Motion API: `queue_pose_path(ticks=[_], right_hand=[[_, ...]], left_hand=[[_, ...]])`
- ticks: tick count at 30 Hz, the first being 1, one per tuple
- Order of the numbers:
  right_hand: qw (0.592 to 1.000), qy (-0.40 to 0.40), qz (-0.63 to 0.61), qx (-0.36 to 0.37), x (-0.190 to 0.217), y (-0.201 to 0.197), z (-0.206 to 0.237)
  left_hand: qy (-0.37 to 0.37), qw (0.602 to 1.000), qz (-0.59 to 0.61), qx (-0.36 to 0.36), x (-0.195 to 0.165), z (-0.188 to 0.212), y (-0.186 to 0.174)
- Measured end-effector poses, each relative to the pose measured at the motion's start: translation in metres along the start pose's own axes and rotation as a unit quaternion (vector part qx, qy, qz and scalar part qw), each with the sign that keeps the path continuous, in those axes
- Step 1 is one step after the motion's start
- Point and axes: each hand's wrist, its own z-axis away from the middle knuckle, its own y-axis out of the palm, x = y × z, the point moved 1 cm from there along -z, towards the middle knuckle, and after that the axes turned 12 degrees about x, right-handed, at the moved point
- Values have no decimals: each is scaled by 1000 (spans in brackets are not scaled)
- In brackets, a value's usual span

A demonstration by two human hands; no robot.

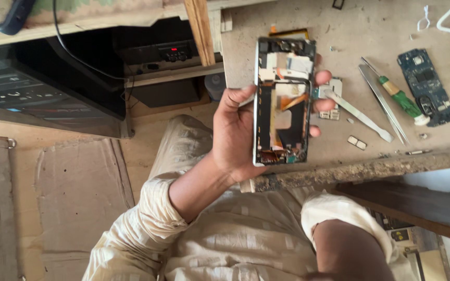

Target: The person removes the battery and disconnects several internal ribbon cables from a smartphone. They use a plastic spudger to pry components and carefully lift connectors to separate the internal parts.

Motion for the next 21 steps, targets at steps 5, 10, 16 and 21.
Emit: queue_pose_path(ticks=[5,10,16,21], right_hand=[[999,19,-19,-24,-13,1,-1],[990,124,-38,-57,-33,-5,2],[942,326,13,-78,-46,-7,8],[925,358,-96,-86,-52,3,15]], left_hand=[[-9,997,70,31,-3,0,1],[-29,996,75,32,-4,1,0],[-34,987,158,20,-2,3,-2],[-34,978,203,14,-2,6,-4]])
